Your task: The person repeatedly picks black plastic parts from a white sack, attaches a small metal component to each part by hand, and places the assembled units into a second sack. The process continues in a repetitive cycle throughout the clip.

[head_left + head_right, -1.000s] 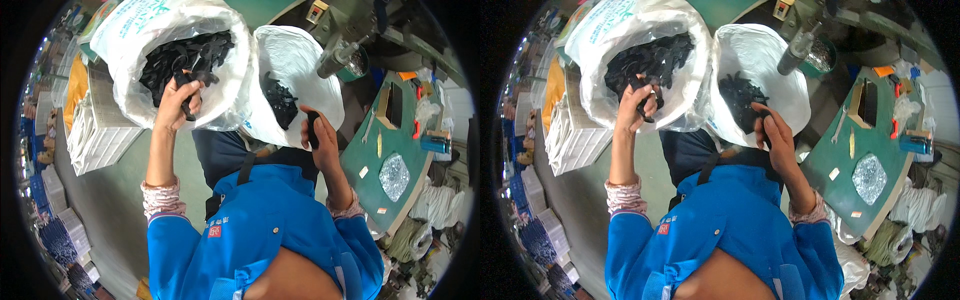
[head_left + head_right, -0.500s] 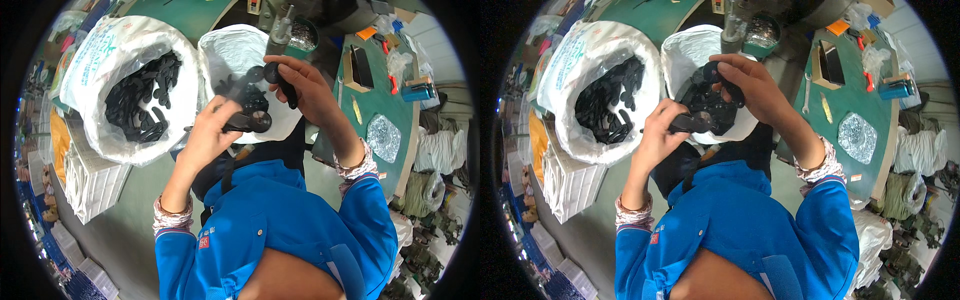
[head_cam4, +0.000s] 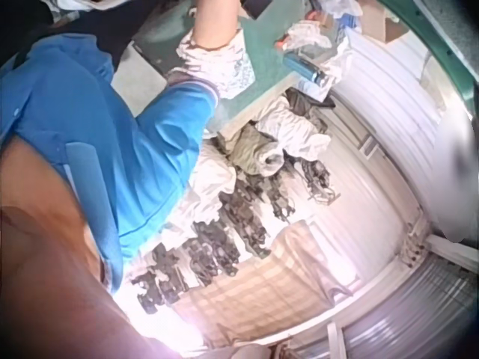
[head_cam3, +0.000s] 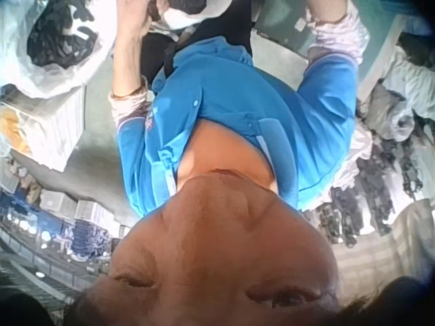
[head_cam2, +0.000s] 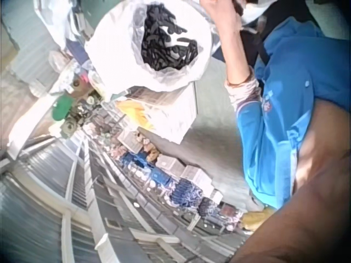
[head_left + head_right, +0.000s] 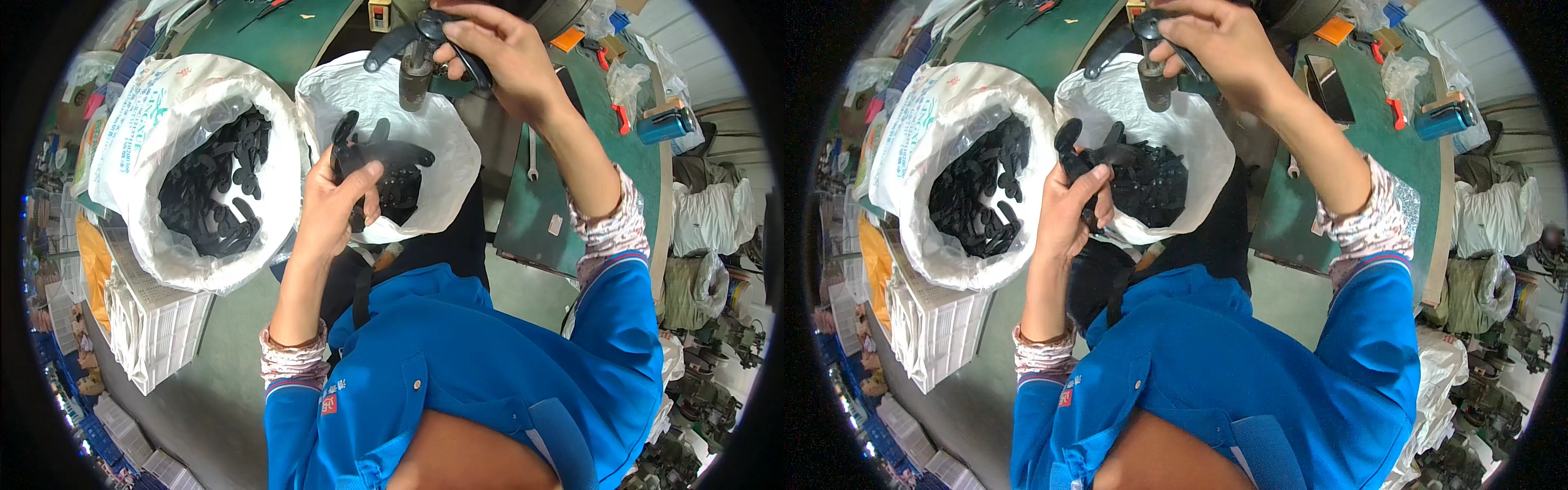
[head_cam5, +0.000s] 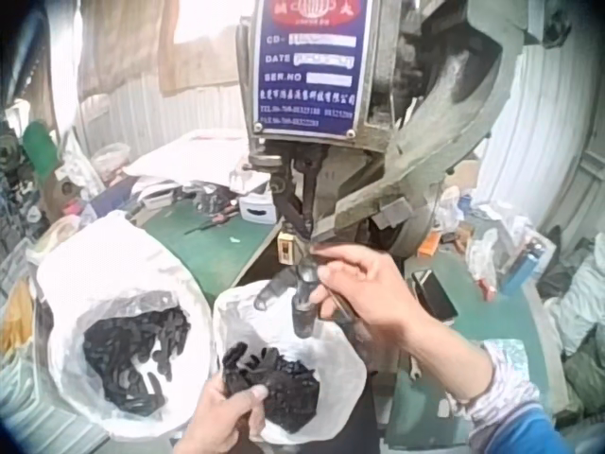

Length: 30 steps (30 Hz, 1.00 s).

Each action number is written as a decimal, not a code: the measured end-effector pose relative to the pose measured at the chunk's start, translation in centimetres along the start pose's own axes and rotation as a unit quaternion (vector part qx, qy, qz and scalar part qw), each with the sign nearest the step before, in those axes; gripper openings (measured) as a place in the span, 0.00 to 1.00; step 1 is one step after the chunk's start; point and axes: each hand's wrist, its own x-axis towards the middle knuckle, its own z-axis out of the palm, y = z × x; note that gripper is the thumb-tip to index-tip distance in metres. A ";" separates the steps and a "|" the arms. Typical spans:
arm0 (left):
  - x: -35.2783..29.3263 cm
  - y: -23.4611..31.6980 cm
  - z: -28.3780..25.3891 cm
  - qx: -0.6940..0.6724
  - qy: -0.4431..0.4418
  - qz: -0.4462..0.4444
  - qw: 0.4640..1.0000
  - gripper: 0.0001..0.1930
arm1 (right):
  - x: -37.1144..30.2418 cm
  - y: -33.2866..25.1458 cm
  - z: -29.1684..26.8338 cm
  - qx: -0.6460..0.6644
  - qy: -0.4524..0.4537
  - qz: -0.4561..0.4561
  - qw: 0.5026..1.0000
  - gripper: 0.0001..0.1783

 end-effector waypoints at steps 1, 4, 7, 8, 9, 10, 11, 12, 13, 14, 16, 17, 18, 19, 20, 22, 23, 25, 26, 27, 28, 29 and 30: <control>0.2 0.0 0.1 -0.006 -0.002 -0.002 1.000 0.08 | 0.8 -0.4 0.0 -0.008 -0.012 0.026 1.000 0.10; 0.7 -0.2 0.1 -0.013 -0.007 -0.005 1.000 0.07 | 1.9 -0.8 0.2 -0.019 -0.029 0.095 0.995 0.11; 0.9 0.0 0.1 -0.001 -0.004 -0.004 1.000 0.06 | 1.7 -0.5 0.8 -0.059 -0.017 0.158 0.986 0.11; 0.9 0.1 0.1 0.003 0.001 -0.008 1.000 0.06 | 0.8 0.4 0.6 -0.072 -0.029 0.141 0.987 0.15; 1.1 0.2 0.1 0.007 0.002 -0.012 1.000 0.06 | -0.6 1.9 -0.1 -0.086 -0.038 0.124 0.988 0.19; 1.3 0.2 -0.1 0.038 -0.003 -0.013 0.999 0.06 | -1.8 2.7 -0.3 -0.099 -0.050 0.106 0.988 0.24; 1.4 0.1 -0.3 0.068 -0.008 -0.015 0.998 0.06 | -2.7 2.7 -0.2 -0.117 -0.089 0.133 0.980 0.26; 1.4 0.0 -0.4 0.101 -0.012 -0.016 0.995 0.06 | -3.8 2.9 0.6 -0.148 -0.077 0.182 0.969 0.25; 1.5 0.0 -0.1 0.116 -0.021 -0.023 0.993 0.06 | -5.1 3.4 1.1 -0.181 -0.117 0.153 0.964 0.23; 1.5 -0.2 0.1 0.108 -0.031 -0.036 0.993 0.06 | -6.3 4.3 1.4 -0.212 -0.157 0.124 0.957 0.21; 1.5 -0.6 0.5 0.095 -0.050 -0.062 0.992 0.06 | -7.8 5.1 2.0 -0.173 -0.222 0.148 0.948 0.19; 1.6 -1.1 0.3 0.064 -0.064 -0.076 0.993 0.07 | -8.2 5.3 2.0 -0.153 -0.254 0.159 0.942 0.17; 1.6 -1.1 0.0 -0.001 -0.069 -0.108 0.992 0.07 | -8.2 5.0 1.9 -0.150 -0.250 0.177 0.940 0.17; 1.6 -1.0 -0.5 -0.065 -0.073 -0.139 0.985 0.07 | -8.2 4.5 1.5 -0.148 -0.247 0.195 0.938 0.16; 1.6 -1.0 -0.9 -0.129 -0.076 -0.169 0.974 0.07 | -8.3 4.2 1.0 -0.145 -0.245 0.213 0.935 0.16; 1.6 -0.8 -1.1 -0.170 -0.080 -0.199 0.962 0.07 | -8.7 4.7 -0.4 -0.096 -0.211 0.152 0.961 0.15; 1.6 -0.4 -1.1 -0.178 -0.093 -0.218 0.955 0.07 | -8.7 5.3 -0.8 -0.092 -0.189 0.093 0.973 0.14; 1.6 -0.9 -0.9 -0.187 -0.119 -0.239 0.945 0.08 | -8.1 4.7 -1.2 -0.101 -0.182 0.040 0.977 0.16; 1.4 -0.9 -0.5 -0.189 -0.126 -0.244 0.943 0.08 | -8.0 4.3 -0.7 -0.110 -0.175 0.028 0.978 0.17; 1.1 -1.1 0.0 -0.191 -0.134 -0.250 0.940 0.08 | -7.8 4.1 0.4 -0.119 -0.168 0.017 0.978 0.18; 1.0 -1.1 0.5 -0.194 -0.141 -0.256 0.937 0.08 | -7.7 4.0 1.1 -0.128 -0.162 0.005 0.978 0.19; 1.0 -1.0 0.9 -0.197 -0.153 -0.260 0.933 0.09 | -7.4 4.4 1.2 -0.163 -0.171 -0.016 0.971 0.21; 0.9 -0.9 1.1 -0.194 -0.158 -0.261 0.932 0.09 | -7.4 4.6 1.2 -0.166 -0.164 -0.015 0.972 0.20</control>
